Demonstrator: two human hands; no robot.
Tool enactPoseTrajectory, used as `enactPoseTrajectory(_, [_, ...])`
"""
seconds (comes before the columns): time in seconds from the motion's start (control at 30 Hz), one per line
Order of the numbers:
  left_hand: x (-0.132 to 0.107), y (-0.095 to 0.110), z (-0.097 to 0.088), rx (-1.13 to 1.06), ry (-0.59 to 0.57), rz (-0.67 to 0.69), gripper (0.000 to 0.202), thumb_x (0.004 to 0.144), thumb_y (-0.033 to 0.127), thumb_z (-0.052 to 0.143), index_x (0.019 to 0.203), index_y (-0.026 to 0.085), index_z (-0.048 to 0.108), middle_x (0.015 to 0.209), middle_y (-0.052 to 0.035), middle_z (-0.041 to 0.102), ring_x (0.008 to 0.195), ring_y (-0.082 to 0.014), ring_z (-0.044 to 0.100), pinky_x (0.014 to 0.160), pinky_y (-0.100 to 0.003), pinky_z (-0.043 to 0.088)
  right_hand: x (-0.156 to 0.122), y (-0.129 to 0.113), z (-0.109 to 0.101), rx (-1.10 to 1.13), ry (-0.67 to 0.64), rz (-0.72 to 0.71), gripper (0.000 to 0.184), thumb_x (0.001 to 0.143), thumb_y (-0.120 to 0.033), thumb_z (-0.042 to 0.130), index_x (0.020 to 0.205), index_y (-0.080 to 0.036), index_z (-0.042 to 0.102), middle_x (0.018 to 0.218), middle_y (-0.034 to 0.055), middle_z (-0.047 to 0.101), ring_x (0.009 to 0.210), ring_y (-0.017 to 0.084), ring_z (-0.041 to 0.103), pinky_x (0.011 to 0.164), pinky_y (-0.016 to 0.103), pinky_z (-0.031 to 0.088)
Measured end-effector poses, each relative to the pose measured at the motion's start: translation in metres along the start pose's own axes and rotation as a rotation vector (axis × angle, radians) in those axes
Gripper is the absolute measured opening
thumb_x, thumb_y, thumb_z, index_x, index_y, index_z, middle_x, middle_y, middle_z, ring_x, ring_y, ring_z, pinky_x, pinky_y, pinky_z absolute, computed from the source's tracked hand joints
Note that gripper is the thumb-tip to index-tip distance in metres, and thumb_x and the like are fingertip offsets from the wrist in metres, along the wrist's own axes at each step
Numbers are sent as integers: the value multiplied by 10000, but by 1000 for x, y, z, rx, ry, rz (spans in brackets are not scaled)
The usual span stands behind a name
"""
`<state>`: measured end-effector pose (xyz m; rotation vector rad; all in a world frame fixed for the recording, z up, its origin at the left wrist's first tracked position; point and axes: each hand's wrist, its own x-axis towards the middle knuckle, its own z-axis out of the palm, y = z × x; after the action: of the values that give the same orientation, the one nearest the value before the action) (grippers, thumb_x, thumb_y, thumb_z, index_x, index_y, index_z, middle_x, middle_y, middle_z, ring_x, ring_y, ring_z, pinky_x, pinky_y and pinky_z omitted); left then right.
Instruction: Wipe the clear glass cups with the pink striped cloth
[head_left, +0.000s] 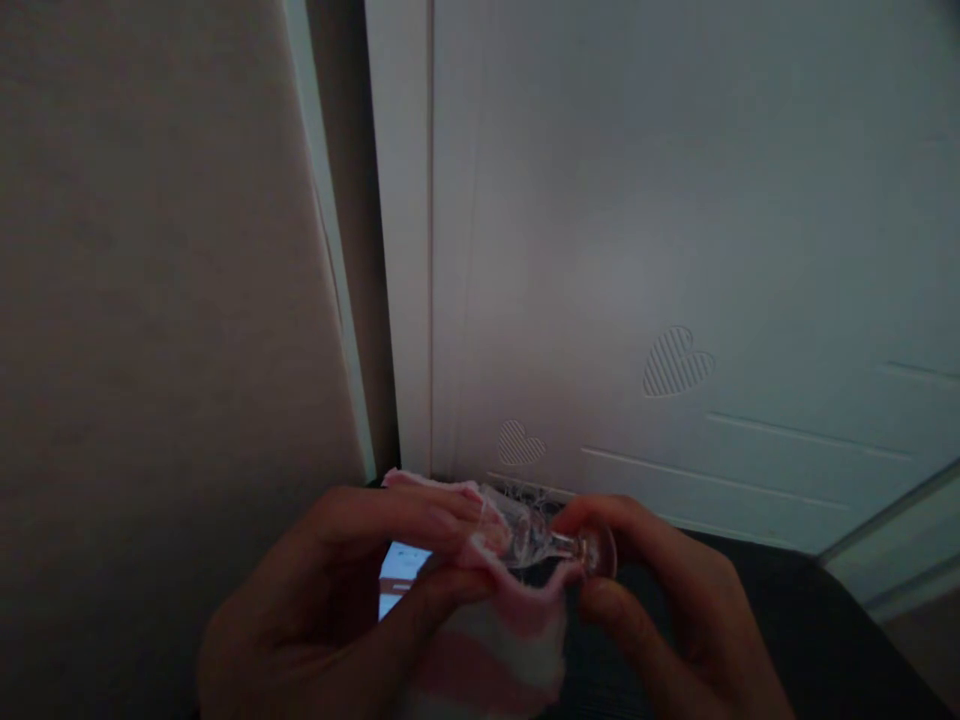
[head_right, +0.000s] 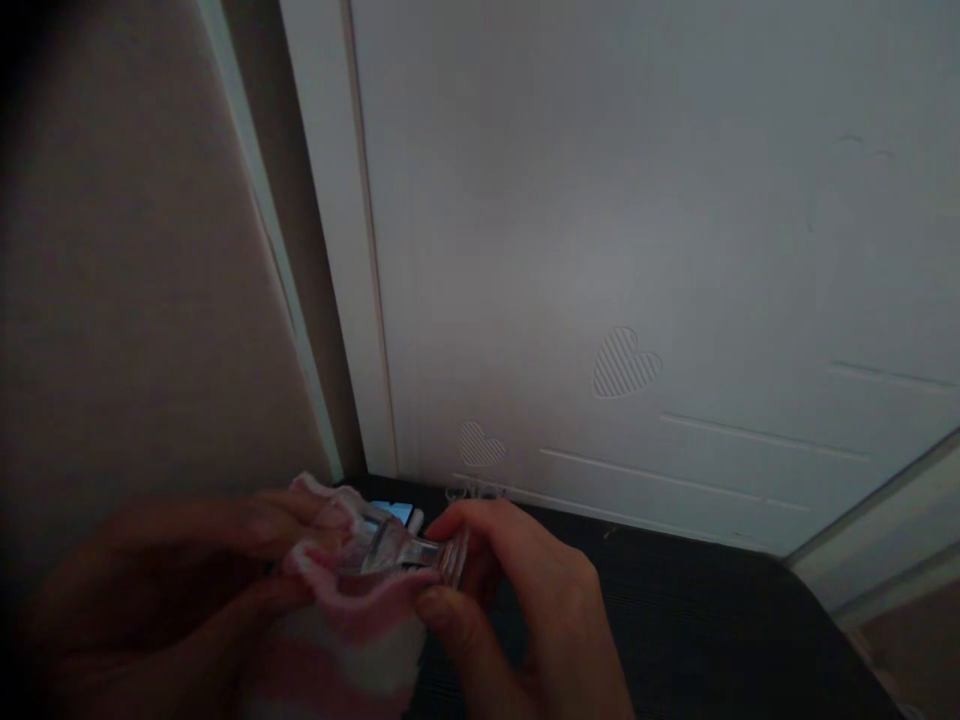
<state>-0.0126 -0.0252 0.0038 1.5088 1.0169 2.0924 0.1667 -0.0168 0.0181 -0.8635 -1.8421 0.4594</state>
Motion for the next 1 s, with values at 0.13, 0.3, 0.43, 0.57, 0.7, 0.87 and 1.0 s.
enactPoseTrajectory(0.13, [0,1,0,-8,6,-66,193,651,167,811,732,315,717,719,85,764,730,-148,733,676,-165,608,-1,3,0,-24,17,-10,104,888,-388,593,934,-315,651,613,-58,654,491,144,628,485,212,489])
enactPoseTrajectory(0.3, [-1,3,3,-50,-33,-102,187,646,167,816,724,316,733,709,62,763,728,-179,732,617,-200,614,-1,3,-4,-42,4,35,134,890,-295,565,982,-327,658,654,-70,693,535,129,657,509,191,488])
enactPoseTrajectory(0.43, [-4,4,3,20,4,-110,157,642,217,827,718,321,736,749,78,770,734,-140,728,698,-148,600,-2,2,-2,-18,18,69,176,856,-255,603,1002,-341,653,702,-85,710,564,105,665,538,163,490])
enactPoseTrajectory(0.57, [-7,2,4,60,50,-120,224,660,186,811,789,356,744,824,123,772,748,-101,724,674,-94,593,-4,2,1,14,69,65,189,836,-236,621,993,-335,658,734,-85,731,563,100,665,541,154,494])
enactPoseTrajectory(0.7, [-9,-4,3,36,73,-108,252,682,168,797,846,351,741,890,127,768,801,-107,727,646,-98,603,-6,1,2,48,70,55,201,815,-220,634,984,-325,663,759,-82,741,549,96,655,529,145,494])
enactPoseTrajectory(0.87, [-14,-13,-4,59,27,-77,213,725,222,787,897,336,735,924,102,770,831,-110,731,707,-100,599,-6,2,-2,36,24,101,185,818,-241,659,985,-322,659,756,-81,737,623,105,682,564,138,503])
enactPoseTrajectory(1.0, [-17,-18,-10,119,-8,-78,234,769,255,753,975,361,720,890,120,784,726,-94,747,677,-90,603,-6,3,-3,36,19,109,187,840,-255,643,1007,-339,652,773,-89,733,625,97,676,573,133,501])
